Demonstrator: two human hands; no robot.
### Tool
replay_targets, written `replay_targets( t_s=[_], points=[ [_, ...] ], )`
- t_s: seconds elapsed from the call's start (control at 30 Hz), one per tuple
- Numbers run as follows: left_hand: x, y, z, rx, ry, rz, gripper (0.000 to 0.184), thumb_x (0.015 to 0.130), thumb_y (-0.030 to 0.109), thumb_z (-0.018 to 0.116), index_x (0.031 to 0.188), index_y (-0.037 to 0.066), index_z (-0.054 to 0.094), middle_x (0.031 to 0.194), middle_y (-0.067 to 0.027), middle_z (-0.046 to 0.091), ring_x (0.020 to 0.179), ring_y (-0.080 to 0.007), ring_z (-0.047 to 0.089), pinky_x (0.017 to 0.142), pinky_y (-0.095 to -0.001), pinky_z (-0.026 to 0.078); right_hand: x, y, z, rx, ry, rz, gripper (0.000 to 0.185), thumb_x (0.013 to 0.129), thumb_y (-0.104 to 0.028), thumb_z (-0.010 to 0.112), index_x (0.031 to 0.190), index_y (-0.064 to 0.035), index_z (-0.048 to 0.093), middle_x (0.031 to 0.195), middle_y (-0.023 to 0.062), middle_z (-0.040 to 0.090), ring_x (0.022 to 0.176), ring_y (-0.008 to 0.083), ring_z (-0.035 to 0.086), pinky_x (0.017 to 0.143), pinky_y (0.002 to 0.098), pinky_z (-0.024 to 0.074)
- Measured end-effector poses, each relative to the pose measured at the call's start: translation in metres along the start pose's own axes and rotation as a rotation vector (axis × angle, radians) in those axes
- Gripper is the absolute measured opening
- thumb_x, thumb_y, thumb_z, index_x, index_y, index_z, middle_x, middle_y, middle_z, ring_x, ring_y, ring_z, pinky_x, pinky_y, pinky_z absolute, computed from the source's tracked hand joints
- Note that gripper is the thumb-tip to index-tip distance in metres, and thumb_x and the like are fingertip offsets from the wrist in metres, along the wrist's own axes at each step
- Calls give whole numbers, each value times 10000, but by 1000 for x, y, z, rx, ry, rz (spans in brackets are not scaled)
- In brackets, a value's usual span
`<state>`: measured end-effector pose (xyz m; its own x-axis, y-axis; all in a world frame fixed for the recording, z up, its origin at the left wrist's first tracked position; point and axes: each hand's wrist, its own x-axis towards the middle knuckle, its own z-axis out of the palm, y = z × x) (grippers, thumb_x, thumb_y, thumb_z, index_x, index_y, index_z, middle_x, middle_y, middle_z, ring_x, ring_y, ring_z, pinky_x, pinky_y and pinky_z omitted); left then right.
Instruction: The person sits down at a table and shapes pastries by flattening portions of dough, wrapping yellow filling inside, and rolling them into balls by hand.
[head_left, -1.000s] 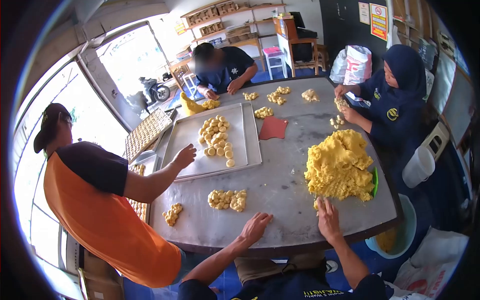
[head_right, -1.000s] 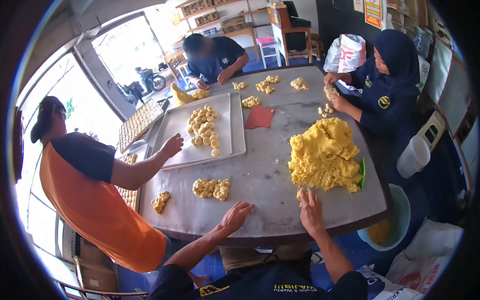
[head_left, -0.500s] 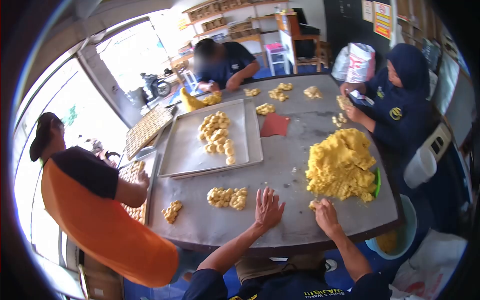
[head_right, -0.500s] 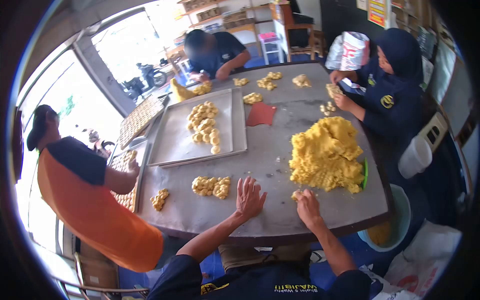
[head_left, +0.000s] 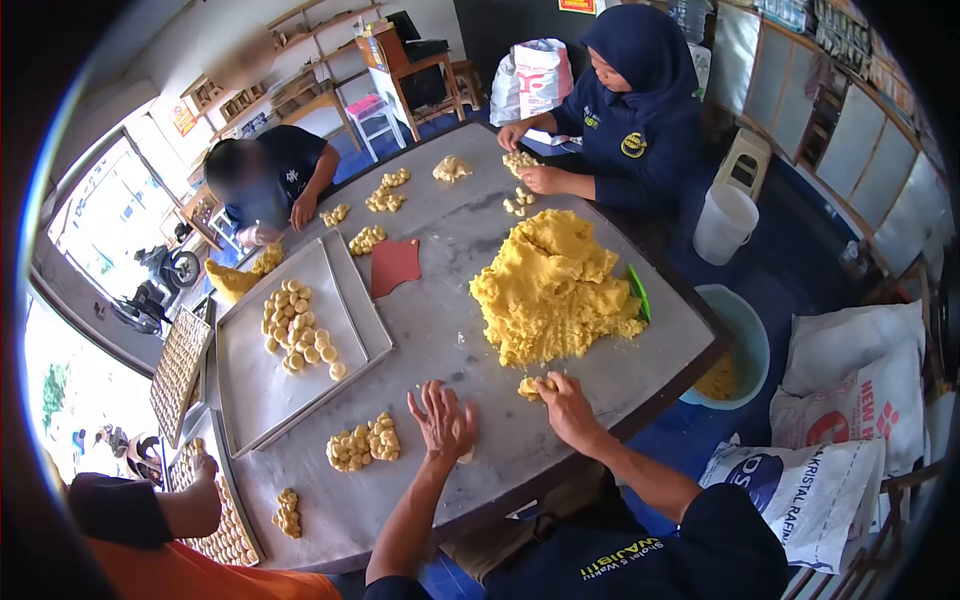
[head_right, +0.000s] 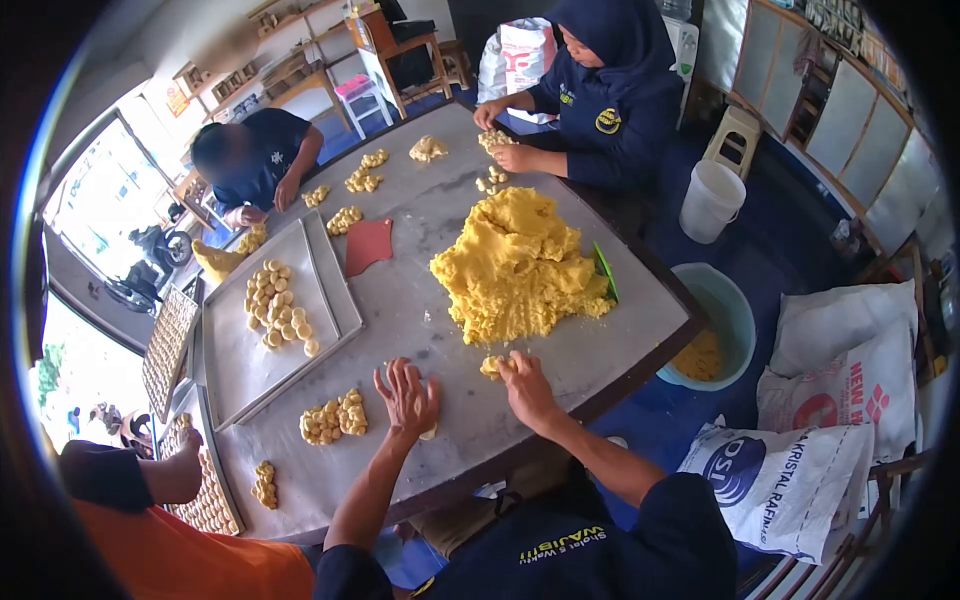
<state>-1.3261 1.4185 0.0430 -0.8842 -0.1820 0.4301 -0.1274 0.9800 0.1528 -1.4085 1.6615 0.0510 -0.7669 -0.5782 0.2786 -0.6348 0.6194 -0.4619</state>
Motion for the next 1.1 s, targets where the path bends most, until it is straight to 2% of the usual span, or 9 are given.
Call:
replay_targets(
  t_s=[0.13,0.33,0.43,0.53,0.63,0.73,0.87,0.9,1.1],
  points=[
    [-19,2,1,101,61,40,243,857,249,638,992,53,587,1146,-104,530,1206,-281,476,1127,-589,185,18,6,-5,242,76,84,260,853,-20,637,1101,-8,715,1016,162,653,937,328,610,869,401,486],
    [-23,21,1,169,44,-179,283,866,266,647,1041,49,600,1103,-100,562,1128,-254,507,1072,-550,245,35,17,8,-98,-65,-118,163,835,-2,628,971,-29,713,926,156,616,907,333,611,818,417,507],
    [-38,29,-13,221,62,-178,324,879,258,639,1109,35,595,1083,-106,559,1098,-264,511,1061,-525,260,41,22,-12,-114,-71,-83,122,829,56,597,938,59,652,1028,234,558,954,347,608,799,386,575],
    [-77,43,-29,157,-72,-203,306,891,205,624,1148,42,587,1075,-109,557,1087,-276,512,1027,-489,288,23,19,-29,-87,-164,97,381,837,75,557,1215,68,598,1286,282,514,1158,402,557,963,414,504],
    [-72,51,-40,-38,-155,-476,242,905,118,588,1143,78,589,1070,-99,558,1110,-288,502,957,-464,316,-13,14,-8,-121,52,-13,486,841,94,530,1325,58,542,1418,261,458,1265,389,513,1037,396,475],
    [-72,51,-35,-174,-87,-584,225,913,129,585,1132,79,584,1096,-96,568,1118,-291,495,946,-464,316,-33,-1,-10,6,-89,-113,508,840,111,509,1341,37,546,1476,210,440,1340,356,468,1081,391,448],
    [-77,56,-33,-231,-8,-654,174,924,156,607,1074,70,600,1084,-99,598,1107,-296,499,948,-463,317,-7,12,-27,128,-164,-30,461,836,101,519,1271,-3,629,1292,176,611,1198,370,568,989,400,508],
    [-80,55,-31,-246,13,-635,161,929,160,611,1060,68,603,1067,-100,606,1096,-298,502,942,-459,323,6,10,-30,85,-13,-102,410,823,102,526,1180,-12,692,1170,154,671,1053,368,618,917,410,529],
    [-77,50,-40,-711,165,-755,151,979,142,606,1053,22,659,911,-121,692,879,-247,646,806,-370,485,34,28,-23,51,-145,-159,277,830,47,560,1017,-42,744,1090,97,704,972,332,646,858,395,536]
  ],
)
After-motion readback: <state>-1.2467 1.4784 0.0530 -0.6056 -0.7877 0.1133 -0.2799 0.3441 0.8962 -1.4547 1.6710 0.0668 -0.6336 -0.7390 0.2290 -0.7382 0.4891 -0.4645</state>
